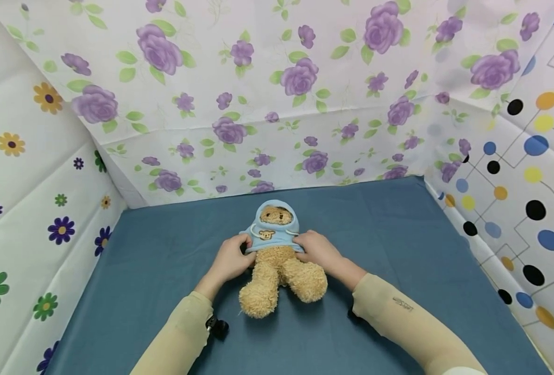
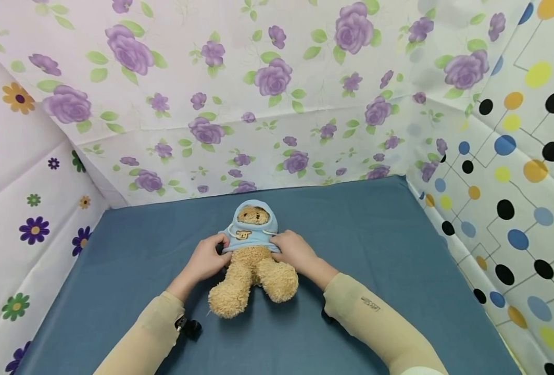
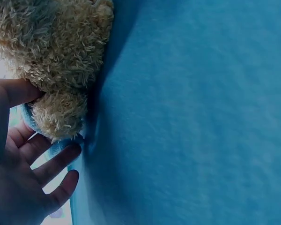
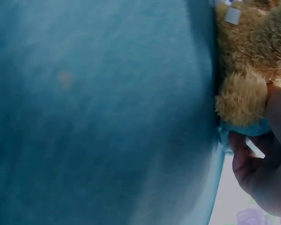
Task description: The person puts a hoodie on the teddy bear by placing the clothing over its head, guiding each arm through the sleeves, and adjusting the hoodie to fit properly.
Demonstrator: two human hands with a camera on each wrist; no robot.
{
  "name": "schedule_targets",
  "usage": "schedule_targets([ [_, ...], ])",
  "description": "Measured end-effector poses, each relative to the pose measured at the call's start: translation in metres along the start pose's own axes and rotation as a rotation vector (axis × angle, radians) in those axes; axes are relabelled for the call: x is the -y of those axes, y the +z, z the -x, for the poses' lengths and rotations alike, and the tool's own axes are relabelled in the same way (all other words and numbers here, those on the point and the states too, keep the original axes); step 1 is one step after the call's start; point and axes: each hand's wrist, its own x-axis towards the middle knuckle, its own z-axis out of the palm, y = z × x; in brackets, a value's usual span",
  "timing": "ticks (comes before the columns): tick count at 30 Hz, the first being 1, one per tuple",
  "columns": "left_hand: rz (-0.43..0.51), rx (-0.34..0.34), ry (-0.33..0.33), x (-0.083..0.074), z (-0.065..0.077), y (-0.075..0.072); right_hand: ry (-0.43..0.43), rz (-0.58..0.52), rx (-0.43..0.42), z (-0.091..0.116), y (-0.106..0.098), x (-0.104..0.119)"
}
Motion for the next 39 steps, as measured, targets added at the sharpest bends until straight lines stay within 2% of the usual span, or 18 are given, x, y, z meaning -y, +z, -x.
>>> schedule_targets([
  [2,-0.015,0.004,0.001,-0.001,-0.002,0.000,0.043,-0.012,0.032,-0.002,0.002,-0.002],
  [5,-0.022,0.008,-0.010,-0.001,-0.003,0.001,0.178,-0.193,0.080,-0.002,0.001,-0.005],
  [8,-0.016,0.005,-0.027,-0.001,-0.003,0.002,0.306,-0.375,0.092,-0.003,-0.004,-0.006],
  [10,-0.011,0.003,-0.033,-0.001,-0.002,0.003,0.339,-0.429,0.106,-0.003,-0.008,-0.006],
  [19,-0.013,-0.005,-0.041,-0.001,-0.002,0.005,0.196,-0.289,0.195,-0.005,-0.006,-0.009],
  [23,-0.015,-0.005,-0.031,-0.001,-0.002,0.006,0.174,-0.240,0.215,-0.008,-0.007,-0.010],
  [26,-0.012,-0.009,-0.025,0.000,-0.002,0.007,0.196,-0.216,0.212,-0.007,-0.010,-0.006],
  [29,-0.004,-0.008,-0.026,-0.001,0.000,0.006,0.262,-0.232,0.167,-0.003,-0.012,0.000],
  [31,0.005,-0.008,-0.034,-0.001,0.001,0.006,0.295,-0.249,0.109,0.001,-0.013,0.004],
  [35,0.041,-0.021,-0.061,-0.001,0.004,0.007,0.228,-0.201,-0.006,0.007,-0.009,0.008],
  [39,0.077,-0.036,-0.074,0.001,0.007,0.008,0.147,-0.169,-0.044,0.009,-0.004,0.007],
])
